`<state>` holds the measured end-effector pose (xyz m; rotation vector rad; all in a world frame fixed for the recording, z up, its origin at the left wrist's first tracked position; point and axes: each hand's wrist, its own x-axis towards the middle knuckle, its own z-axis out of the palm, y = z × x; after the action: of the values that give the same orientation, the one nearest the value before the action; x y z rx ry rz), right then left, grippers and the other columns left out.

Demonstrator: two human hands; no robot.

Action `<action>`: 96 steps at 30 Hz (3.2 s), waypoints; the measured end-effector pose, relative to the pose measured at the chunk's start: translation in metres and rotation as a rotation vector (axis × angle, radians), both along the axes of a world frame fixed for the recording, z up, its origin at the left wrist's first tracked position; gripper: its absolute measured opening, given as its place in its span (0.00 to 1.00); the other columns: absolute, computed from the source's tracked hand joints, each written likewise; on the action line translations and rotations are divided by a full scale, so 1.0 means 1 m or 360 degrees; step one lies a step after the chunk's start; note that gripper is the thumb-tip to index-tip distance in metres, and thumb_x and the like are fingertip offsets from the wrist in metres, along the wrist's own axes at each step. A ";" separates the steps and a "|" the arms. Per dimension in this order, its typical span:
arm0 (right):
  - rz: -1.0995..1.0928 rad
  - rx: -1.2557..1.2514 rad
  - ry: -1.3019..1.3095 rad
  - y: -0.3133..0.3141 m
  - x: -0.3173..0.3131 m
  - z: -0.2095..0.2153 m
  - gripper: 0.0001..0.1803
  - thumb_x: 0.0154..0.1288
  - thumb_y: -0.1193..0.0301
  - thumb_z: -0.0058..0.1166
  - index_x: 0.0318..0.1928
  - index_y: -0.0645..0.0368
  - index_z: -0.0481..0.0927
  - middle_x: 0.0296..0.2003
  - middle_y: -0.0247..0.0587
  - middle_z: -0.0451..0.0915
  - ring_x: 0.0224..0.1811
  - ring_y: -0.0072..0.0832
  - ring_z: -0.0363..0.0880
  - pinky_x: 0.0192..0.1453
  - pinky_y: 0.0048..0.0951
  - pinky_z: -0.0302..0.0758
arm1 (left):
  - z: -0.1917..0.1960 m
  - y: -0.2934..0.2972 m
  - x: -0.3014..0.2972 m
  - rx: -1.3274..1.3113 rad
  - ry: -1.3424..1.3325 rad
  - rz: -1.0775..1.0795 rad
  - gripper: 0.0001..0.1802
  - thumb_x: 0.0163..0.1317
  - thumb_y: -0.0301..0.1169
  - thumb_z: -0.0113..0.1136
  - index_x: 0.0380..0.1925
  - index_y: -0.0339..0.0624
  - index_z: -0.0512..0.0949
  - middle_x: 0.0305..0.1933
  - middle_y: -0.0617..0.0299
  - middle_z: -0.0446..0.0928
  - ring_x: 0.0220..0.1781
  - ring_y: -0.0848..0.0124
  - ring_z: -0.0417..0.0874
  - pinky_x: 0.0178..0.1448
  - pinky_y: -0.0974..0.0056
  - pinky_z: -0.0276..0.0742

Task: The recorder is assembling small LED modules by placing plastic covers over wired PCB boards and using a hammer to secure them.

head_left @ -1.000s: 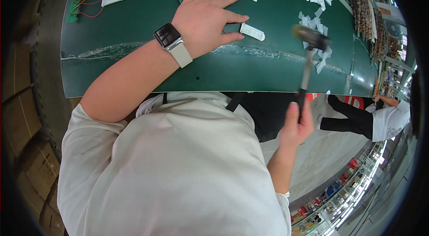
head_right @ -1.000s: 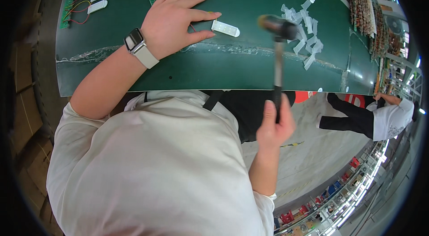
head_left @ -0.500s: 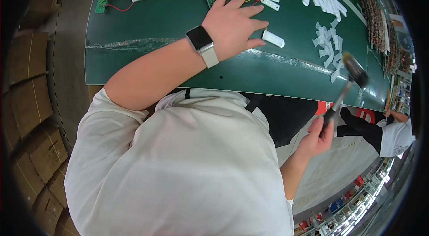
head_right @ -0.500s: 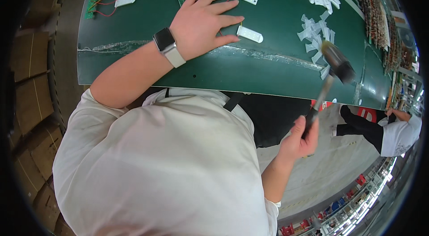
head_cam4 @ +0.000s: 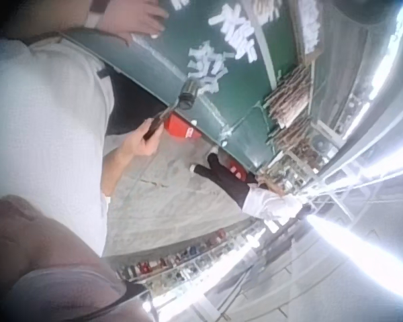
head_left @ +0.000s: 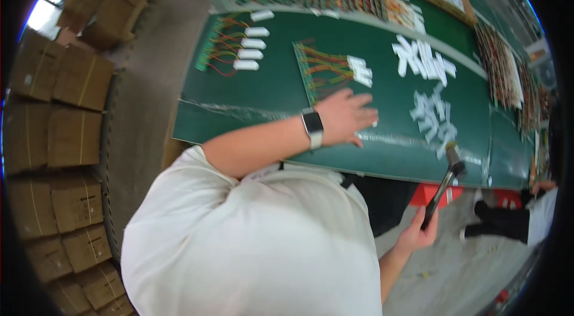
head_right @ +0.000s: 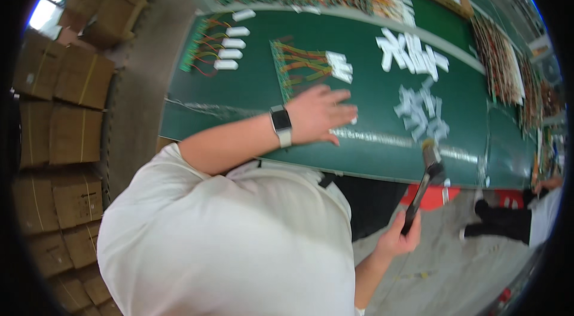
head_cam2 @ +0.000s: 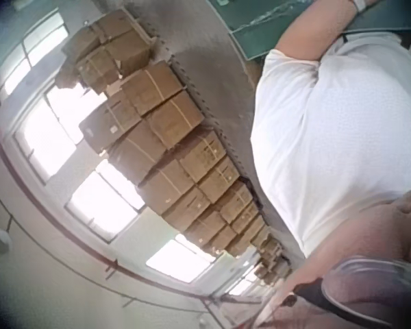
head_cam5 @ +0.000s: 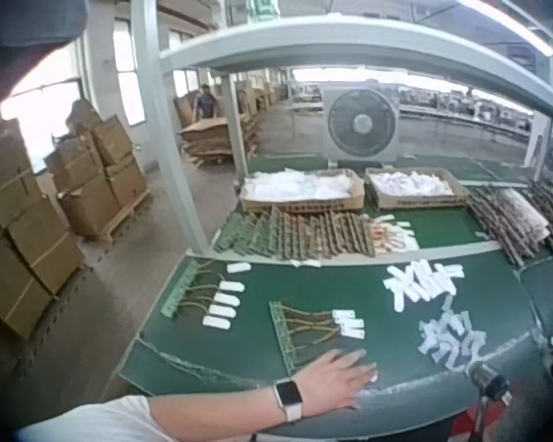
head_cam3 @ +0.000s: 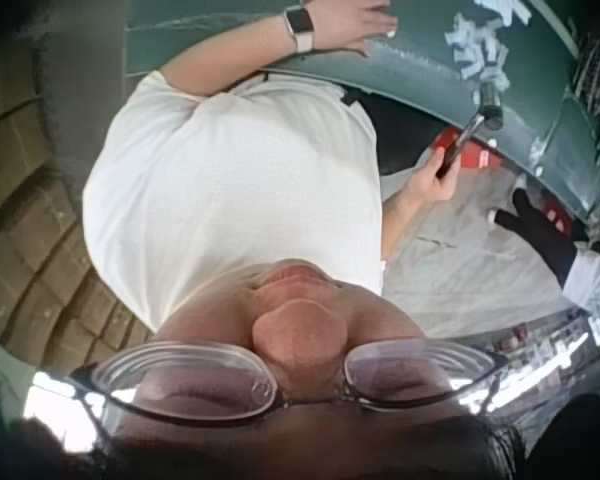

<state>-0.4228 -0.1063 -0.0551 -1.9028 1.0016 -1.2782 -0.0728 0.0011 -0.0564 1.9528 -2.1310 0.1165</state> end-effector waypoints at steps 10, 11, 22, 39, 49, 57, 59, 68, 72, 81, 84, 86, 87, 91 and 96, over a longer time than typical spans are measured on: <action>0.0381 0.0196 -0.0044 -0.053 0.038 -0.013 0.18 0.70 0.78 0.62 0.57 0.75 0.82 0.34 0.41 0.84 0.29 0.23 0.77 0.33 0.24 0.74 | 0.010 0.015 -0.036 0.0345 0.0179 0.0350 0.53 0.64 0.69 0.57 0.80 0.49 0.62 0.85 0.66 0.58 0.88 0.58 0.50 0.86 0.32 0.44; 0.0396 0.0191 -0.0065 -0.056 0.048 -0.006 0.18 0.70 0.78 0.62 0.57 0.75 0.82 0.34 0.41 0.84 0.29 0.23 0.77 0.33 0.24 0.74 | 0.008 0.018 -0.036 0.0335 0.0184 0.0357 0.54 0.64 0.69 0.57 0.81 0.50 0.59 0.86 0.66 0.55 0.88 0.58 0.49 0.86 0.32 0.41; 0.0307 0.0241 0.0211 -0.175 0.058 0.018 0.19 0.78 0.69 0.61 0.60 0.70 0.82 0.44 0.40 0.86 0.44 0.27 0.81 0.53 0.30 0.78 | 0.007 0.025 -0.047 0.0379 0.0428 0.0519 0.62 0.66 0.72 0.52 0.84 0.41 0.45 0.89 0.53 0.42 0.90 0.56 0.41 0.87 0.34 0.30; -0.0371 -0.0375 0.1468 -0.277 0.026 -0.018 0.23 0.74 0.62 0.59 0.64 0.58 0.82 0.53 0.59 0.84 0.56 0.58 0.82 0.62 0.50 0.77 | 0.062 0.072 0.003 -0.0402 0.0294 0.0751 0.26 0.55 0.26 0.72 0.57 0.46 0.85 0.65 0.56 0.82 0.69 0.49 0.78 0.71 0.47 0.75; 0.0018 -0.0396 0.1054 -0.238 0.099 0.016 0.17 0.68 0.64 0.67 0.55 0.51 0.89 0.53 0.42 0.84 0.57 0.41 0.81 0.64 0.40 0.75 | 0.039 0.089 0.020 -0.0218 0.0926 0.1674 0.46 0.65 0.32 0.70 0.80 0.46 0.59 0.27 0.65 0.81 0.23 0.63 0.81 0.30 0.59 0.78; 0.0450 -0.0090 0.1067 -0.154 0.278 0.027 0.22 0.64 0.57 0.72 0.56 0.50 0.89 0.43 0.38 0.87 0.44 0.35 0.85 0.52 0.38 0.81 | 0.021 0.075 0.029 -0.0192 0.1377 0.1584 0.38 0.64 0.28 0.71 0.75 0.48 0.69 0.28 0.63 0.84 0.25 0.67 0.83 0.34 0.62 0.79; 0.0246 -0.0597 0.1166 -0.150 0.298 0.010 0.24 0.62 0.55 0.73 0.56 0.50 0.88 0.41 0.39 0.87 0.45 0.37 0.86 0.51 0.40 0.82 | 0.018 0.079 0.034 -0.0252 0.1472 0.1576 0.36 0.64 0.28 0.71 0.73 0.49 0.71 0.28 0.63 0.84 0.25 0.68 0.83 0.34 0.62 0.79; 0.0581 -0.0181 0.1082 -0.161 0.274 0.002 0.23 0.66 0.67 0.69 0.61 0.47 0.86 0.45 0.39 0.89 0.41 0.34 0.87 0.49 0.35 0.84 | 0.039 0.099 0.055 -0.0087 0.1190 0.1770 0.25 0.64 0.24 0.68 0.62 0.51 0.80 0.30 0.64 0.80 0.29 0.71 0.81 0.39 0.66 0.78; 0.0650 -0.0467 0.1192 -0.142 0.244 0.018 0.24 0.63 0.70 0.71 0.60 0.46 0.86 0.41 0.32 0.88 0.40 0.31 0.84 0.47 0.35 0.81 | 0.032 0.086 0.061 -0.0357 0.0390 0.1470 0.18 0.58 0.28 0.73 0.50 0.51 0.86 0.37 0.65 0.82 0.43 0.61 0.81 0.49 0.57 0.79; 0.0817 -0.0712 0.0945 -0.097 0.219 0.028 0.23 0.59 0.71 0.73 0.57 0.45 0.88 0.42 0.30 0.88 0.47 0.32 0.83 0.55 0.37 0.74 | 0.013 0.041 0.052 -0.0297 0.0349 0.1206 0.07 0.56 0.32 0.76 0.32 0.46 0.86 0.38 0.65 0.83 0.44 0.59 0.81 0.47 0.56 0.81; 0.0994 -0.0480 0.0864 -0.078 0.220 0.023 0.23 0.59 0.71 0.73 0.57 0.46 0.88 0.44 0.29 0.89 0.48 0.33 0.83 0.57 0.39 0.74 | 0.003 0.040 0.051 -0.0348 0.0322 0.1207 0.07 0.56 0.30 0.75 0.31 0.44 0.84 0.38 0.63 0.81 0.44 0.58 0.81 0.48 0.56 0.80; 0.1037 -0.0475 0.0871 -0.070 0.221 0.020 0.23 0.59 0.71 0.73 0.57 0.46 0.88 0.44 0.28 0.89 0.49 0.32 0.82 0.58 0.38 0.73 | 0.004 0.040 0.049 -0.0384 0.0295 0.1188 0.06 0.57 0.28 0.74 0.31 0.44 0.83 0.38 0.62 0.81 0.45 0.57 0.81 0.49 0.55 0.80; 0.1033 -0.0466 0.0871 -0.067 0.221 0.018 0.23 0.59 0.71 0.73 0.57 0.46 0.88 0.44 0.28 0.89 0.49 0.32 0.82 0.58 0.38 0.73 | 0.007 0.040 0.049 -0.0357 0.0293 0.1185 0.06 0.57 0.27 0.73 0.32 0.43 0.83 0.39 0.61 0.81 0.45 0.56 0.80 0.49 0.55 0.80; 0.1056 -0.0527 0.0903 -0.061 0.228 0.015 0.23 0.59 0.71 0.73 0.56 0.45 0.88 0.44 0.27 0.89 0.50 0.31 0.81 0.58 0.37 0.71 | 0.015 0.043 0.053 -0.0443 0.0313 0.1162 0.06 0.58 0.25 0.72 0.32 0.42 0.82 0.38 0.59 0.80 0.44 0.55 0.80 0.50 0.54 0.78; 0.1084 -0.0497 0.0959 -0.058 0.238 0.016 0.22 0.60 0.69 0.73 0.56 0.45 0.89 0.45 0.27 0.88 0.50 0.30 0.81 0.58 0.37 0.71 | 0.026 0.058 0.061 -0.0426 0.0318 0.1255 0.07 0.60 0.25 0.72 0.35 0.41 0.82 0.37 0.58 0.81 0.44 0.54 0.80 0.49 0.55 0.77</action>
<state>-0.1851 -0.1642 -0.0394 -2.6351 0.3284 -0.4838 -0.0120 0.0589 -0.0304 2.3801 -1.0631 0.3090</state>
